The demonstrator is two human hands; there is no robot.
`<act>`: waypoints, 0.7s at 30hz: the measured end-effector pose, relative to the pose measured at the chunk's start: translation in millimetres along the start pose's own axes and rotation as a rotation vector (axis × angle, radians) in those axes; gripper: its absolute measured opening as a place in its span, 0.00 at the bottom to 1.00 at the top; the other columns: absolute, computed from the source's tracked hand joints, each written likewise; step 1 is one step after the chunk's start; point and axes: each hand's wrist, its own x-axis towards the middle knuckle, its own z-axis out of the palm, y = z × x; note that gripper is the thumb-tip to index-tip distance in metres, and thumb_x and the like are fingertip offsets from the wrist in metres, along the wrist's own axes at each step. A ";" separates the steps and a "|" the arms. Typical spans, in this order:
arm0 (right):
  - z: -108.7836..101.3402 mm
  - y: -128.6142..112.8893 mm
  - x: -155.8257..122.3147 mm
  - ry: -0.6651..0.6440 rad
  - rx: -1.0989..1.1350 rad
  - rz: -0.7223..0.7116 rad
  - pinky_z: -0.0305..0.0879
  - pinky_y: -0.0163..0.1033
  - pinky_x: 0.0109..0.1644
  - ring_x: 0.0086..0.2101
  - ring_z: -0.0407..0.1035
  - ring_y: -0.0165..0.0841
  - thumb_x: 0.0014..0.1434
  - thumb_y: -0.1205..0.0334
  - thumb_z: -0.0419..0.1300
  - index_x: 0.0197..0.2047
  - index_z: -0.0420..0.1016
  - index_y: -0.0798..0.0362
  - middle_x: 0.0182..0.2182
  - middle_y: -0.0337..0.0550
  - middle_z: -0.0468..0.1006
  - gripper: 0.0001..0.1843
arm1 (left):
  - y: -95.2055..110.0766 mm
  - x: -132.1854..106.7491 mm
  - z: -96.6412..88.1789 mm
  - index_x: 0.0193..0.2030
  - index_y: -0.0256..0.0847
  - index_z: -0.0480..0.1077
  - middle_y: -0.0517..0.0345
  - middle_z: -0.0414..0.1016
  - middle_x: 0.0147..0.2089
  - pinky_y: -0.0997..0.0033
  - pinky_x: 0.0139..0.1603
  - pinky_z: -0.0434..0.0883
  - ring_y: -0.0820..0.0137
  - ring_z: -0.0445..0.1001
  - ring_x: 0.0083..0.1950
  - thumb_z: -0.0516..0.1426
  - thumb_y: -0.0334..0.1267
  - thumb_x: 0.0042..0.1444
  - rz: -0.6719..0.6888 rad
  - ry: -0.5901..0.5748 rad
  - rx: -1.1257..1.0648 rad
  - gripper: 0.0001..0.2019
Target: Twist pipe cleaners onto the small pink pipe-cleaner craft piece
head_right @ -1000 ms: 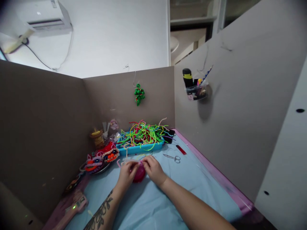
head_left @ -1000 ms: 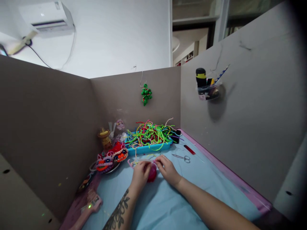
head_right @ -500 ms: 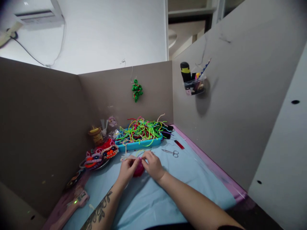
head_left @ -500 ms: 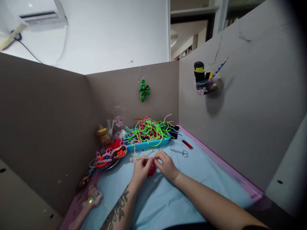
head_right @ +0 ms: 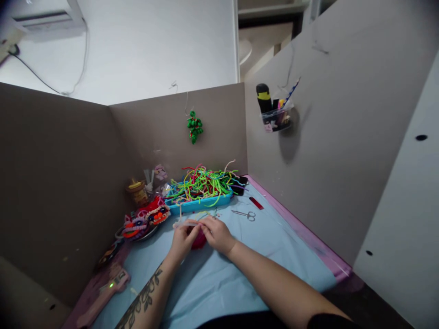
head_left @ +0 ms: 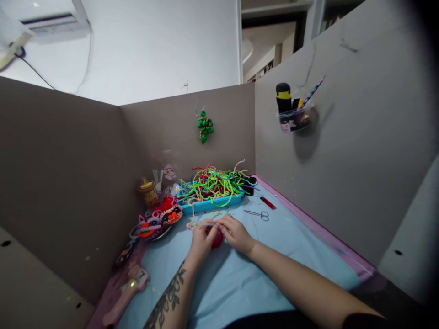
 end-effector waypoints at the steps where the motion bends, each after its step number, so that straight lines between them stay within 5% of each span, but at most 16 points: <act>1: 0.3 0.6 -0.1 -0.011 -0.007 0.010 0.64 0.42 0.44 0.38 0.67 0.35 0.62 0.67 0.48 0.42 0.70 0.52 0.34 0.45 0.73 0.11 | -0.6 -0.6 0.2 0.33 0.37 0.73 0.52 0.76 0.35 0.69 0.39 0.68 0.67 0.73 0.36 0.54 0.37 0.55 0.016 -0.005 0.009 0.09; 13: -1.7 7.7 1.5 0.167 0.019 0.145 0.63 0.40 0.40 0.36 0.65 0.35 0.61 0.66 0.51 0.36 0.70 0.52 0.31 0.43 0.71 0.07 | -13.6 -1.4 0.8 0.39 0.40 0.73 0.53 0.78 0.39 0.65 0.44 0.68 0.66 0.74 0.41 0.54 0.35 0.54 0.039 0.059 0.144 0.09; 21: -0.2 11.8 0.9 0.207 0.037 0.178 0.62 0.38 0.40 0.36 0.65 0.34 0.59 0.68 0.54 0.34 0.69 0.52 0.31 0.41 0.70 0.04 | -17.6 -0.3 2.3 0.41 0.39 0.74 0.53 0.78 0.39 0.64 0.44 0.70 0.65 0.75 0.40 0.54 0.36 0.54 -0.041 0.060 0.022 0.10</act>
